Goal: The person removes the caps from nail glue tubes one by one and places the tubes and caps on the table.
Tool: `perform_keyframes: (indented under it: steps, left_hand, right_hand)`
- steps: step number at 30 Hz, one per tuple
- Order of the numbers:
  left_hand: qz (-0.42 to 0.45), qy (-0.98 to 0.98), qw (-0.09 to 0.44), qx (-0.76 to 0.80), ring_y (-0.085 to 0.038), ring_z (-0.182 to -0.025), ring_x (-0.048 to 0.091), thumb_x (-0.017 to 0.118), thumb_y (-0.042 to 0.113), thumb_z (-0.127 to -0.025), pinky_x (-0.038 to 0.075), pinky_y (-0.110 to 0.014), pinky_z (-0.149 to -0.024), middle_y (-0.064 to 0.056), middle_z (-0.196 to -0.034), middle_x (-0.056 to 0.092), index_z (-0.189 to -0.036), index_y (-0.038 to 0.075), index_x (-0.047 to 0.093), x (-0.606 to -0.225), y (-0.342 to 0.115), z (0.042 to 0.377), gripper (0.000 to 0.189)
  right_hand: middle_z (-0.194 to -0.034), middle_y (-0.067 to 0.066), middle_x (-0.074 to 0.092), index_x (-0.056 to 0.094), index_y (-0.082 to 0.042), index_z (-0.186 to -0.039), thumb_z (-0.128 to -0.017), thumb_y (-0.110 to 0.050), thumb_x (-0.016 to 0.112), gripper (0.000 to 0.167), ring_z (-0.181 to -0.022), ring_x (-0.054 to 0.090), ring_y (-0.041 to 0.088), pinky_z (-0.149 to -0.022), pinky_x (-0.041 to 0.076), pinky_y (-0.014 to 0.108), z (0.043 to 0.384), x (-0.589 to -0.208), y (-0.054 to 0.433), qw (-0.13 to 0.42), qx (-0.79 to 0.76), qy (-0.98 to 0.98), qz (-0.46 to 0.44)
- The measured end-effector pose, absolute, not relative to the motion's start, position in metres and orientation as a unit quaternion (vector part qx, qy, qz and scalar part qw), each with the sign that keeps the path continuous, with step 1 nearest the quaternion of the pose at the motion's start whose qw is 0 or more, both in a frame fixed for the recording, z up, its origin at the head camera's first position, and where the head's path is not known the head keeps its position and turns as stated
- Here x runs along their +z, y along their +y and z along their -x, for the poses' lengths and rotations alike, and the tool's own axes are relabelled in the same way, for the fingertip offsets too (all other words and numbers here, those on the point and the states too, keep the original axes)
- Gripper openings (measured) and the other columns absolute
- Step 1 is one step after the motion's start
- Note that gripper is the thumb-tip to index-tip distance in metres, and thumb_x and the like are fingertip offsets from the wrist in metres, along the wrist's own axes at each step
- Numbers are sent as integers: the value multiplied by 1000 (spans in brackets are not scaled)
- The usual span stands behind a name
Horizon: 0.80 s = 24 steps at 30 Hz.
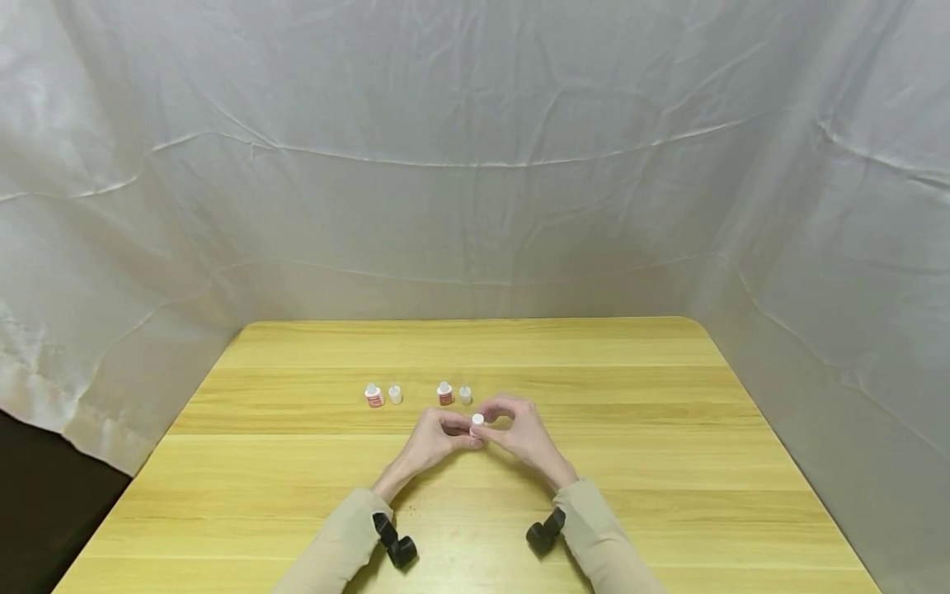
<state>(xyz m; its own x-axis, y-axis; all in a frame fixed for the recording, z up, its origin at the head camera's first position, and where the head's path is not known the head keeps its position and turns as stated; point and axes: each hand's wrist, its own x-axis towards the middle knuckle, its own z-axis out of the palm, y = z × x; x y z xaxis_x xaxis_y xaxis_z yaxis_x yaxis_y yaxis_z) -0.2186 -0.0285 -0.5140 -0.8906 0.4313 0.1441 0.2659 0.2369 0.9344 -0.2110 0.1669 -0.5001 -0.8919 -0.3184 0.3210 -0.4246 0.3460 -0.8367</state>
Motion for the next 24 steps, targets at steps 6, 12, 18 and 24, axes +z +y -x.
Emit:
perform_keyframes:
  steps: [6,12,18,24]
  left_hand:
    - [-219,783,61,579,-35,-89,76,81,0,-80,60,-21,-77,-18,-97,78,-103,0,77,-522,-29,222,23]
    - [-227,781,60,579,-29,-87,76,84,7,-79,59,-17,-76,-14,-96,79,-102,5,79,-527,-31,225,23]
    - [-227,776,66,585,-36,-89,76,81,1,-81,62,-25,-78,-19,-97,78,-103,0,77,-527,-31,225,23]
    - [-231,773,64,588,-33,-88,76,83,5,-80,61,-24,-78,-16,-97,79,-103,3,78,-527,-32,225,23]
  right_hand:
    - [-104,12,74,74,0,-106,-84,-8,81,24,-94,67,17,-99,56,35,211,-500,169,44,535,-803,-260]
    - [-106,12,74,71,3,-111,-83,-11,82,33,-95,68,25,-99,57,44,211,-501,169,41,527,-812,-247]
    - [-98,6,74,73,-6,-105,-81,-15,85,28,-91,67,15,-93,57,46,211,-500,167,41,519,-827,-214]
    - [-96,0,74,74,-13,-100,-82,-16,83,20,-90,65,8,-95,56,35,212,-500,168,42,512,-830,-216]
